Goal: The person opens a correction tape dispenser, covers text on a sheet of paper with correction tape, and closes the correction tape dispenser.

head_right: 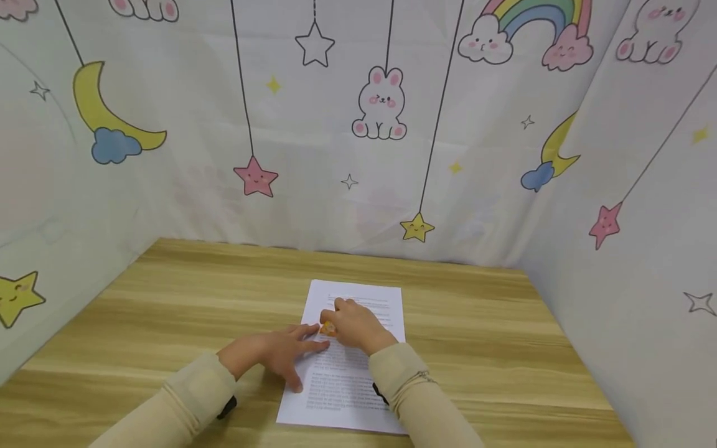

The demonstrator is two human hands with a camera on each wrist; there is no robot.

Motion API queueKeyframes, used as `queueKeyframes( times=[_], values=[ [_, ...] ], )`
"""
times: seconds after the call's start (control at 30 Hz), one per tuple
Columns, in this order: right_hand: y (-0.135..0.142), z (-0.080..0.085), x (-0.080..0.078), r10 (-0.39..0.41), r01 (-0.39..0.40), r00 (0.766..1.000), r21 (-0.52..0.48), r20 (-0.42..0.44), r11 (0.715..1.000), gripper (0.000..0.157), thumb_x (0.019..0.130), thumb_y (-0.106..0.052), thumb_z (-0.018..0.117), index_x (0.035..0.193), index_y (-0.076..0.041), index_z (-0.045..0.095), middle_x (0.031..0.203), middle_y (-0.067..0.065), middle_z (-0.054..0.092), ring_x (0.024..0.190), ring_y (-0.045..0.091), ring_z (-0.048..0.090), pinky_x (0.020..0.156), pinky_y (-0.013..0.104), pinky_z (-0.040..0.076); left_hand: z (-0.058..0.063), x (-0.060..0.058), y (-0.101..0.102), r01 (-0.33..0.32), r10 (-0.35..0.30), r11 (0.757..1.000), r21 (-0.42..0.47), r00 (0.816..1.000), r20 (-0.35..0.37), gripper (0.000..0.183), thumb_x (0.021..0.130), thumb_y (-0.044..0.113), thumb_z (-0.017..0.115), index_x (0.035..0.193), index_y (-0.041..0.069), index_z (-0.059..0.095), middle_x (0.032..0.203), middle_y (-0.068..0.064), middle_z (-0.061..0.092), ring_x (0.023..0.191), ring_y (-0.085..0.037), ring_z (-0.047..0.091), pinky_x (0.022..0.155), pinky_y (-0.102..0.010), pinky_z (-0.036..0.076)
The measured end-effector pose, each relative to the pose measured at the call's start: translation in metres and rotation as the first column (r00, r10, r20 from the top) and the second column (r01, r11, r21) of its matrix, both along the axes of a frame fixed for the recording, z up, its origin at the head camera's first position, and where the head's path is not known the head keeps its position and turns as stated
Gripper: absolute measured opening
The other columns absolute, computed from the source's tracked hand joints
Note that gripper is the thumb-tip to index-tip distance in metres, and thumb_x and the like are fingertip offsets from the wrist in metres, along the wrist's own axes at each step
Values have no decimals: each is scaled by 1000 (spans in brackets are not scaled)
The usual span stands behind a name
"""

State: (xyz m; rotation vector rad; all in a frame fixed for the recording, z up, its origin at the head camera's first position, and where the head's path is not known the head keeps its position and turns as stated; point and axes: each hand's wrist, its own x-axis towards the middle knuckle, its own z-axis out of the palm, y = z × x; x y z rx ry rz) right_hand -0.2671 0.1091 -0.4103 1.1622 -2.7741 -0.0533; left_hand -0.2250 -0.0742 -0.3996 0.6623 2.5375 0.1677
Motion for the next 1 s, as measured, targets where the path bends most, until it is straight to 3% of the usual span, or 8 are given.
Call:
queueKeyframes(
  times=[0.37,0.6,1.0],
  values=[
    [-2,1,1,-16,16,1000,61,-9,998,29,83,-11,64,107,-26,59,91,1,52,78,15,52,63,27,49,3,-2,0,-11,11,1000,3,1000,9,83,68,43,78,139,40,35,155,3,12,142,-29,13,105,-59,26],
    [2,3,1,12,-11,999,31,-35,999,30,80,-9,66,106,-24,61,89,2,54,78,18,54,62,28,50,2,-2,1,-9,9,1000,-19,1000,6,84,68,45,77,140,41,33,155,4,12,142,-28,13,105,-59,26],
    [15,2,3,-15,16,999,34,-29,999,26,83,-10,64,104,-25,61,88,1,52,76,17,53,61,29,50,-2,-4,1,-4,4,999,-43,1000,3,85,68,48,76,140,43,31,155,4,12,143,-27,12,106,-58,26]
  ],
)
